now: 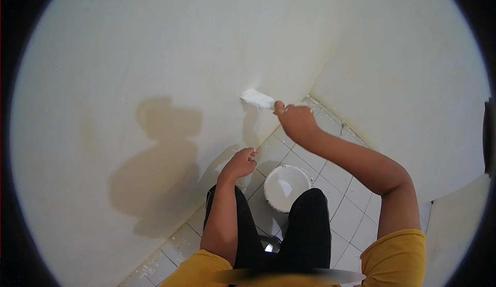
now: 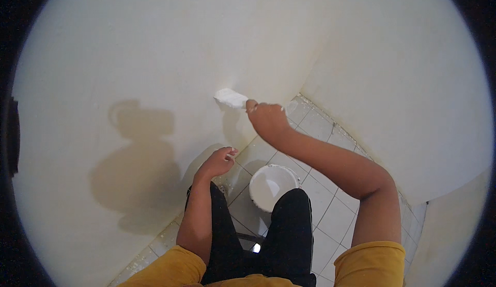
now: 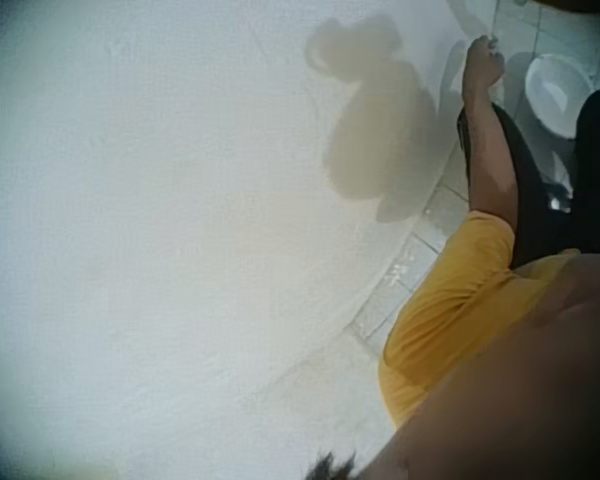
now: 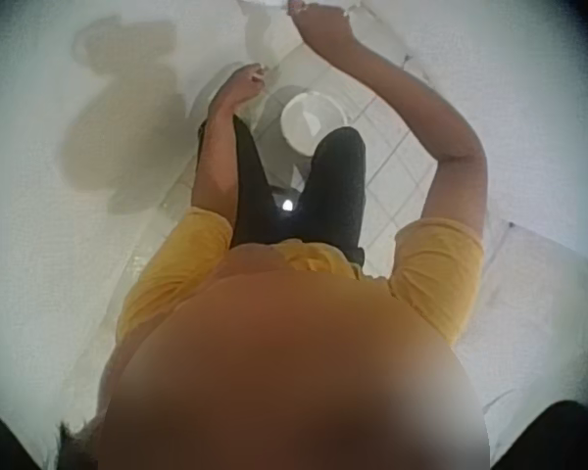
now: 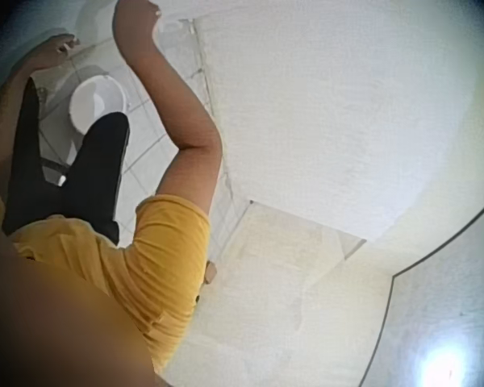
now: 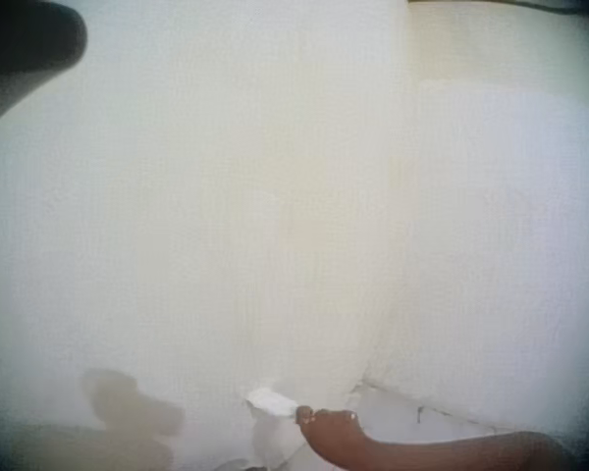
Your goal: The person applies white paint to a wall using a paintbrush, working from a sitting position on a stool.
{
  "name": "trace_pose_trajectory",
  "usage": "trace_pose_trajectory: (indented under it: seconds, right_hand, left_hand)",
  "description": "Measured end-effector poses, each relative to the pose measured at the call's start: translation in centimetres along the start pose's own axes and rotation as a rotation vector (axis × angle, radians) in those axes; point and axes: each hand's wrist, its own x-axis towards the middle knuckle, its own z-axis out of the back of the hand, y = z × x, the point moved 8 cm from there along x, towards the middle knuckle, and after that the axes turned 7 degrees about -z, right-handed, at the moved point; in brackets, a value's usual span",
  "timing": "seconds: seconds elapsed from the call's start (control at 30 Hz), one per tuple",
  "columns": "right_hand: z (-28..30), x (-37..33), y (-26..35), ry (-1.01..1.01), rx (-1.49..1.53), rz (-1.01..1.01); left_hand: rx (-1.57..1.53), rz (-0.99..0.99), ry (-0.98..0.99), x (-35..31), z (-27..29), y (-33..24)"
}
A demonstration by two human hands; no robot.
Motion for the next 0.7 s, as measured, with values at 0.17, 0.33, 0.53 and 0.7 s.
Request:
trace_pose_trajectory:
  seconds: [0.17,0.33,0.53,0.7]
  right_hand:
    - [10.5,2.3,-2.9,-0.196,0.161,-0.087]
    - [19.1,1.6,-4.6,-0.594,0.416,-0.129]
    - [19.0,0.3,-2.6,-0.948,0.464,-0.029]
    - [13.1,0.3,0.8,-0.744,0.458,-0.07]
  left_hand:
    - [0.013,0.018,0.008,0.0,0.1,-0.2]
    - [0.02,0.028,0.013,-0.2,0.0,-0.2]
    - [0.046,0.009,0.023,-0.3,0.1,1.4]
    - [0.036,0.022,0.02,-0.7,0.2,1.2]
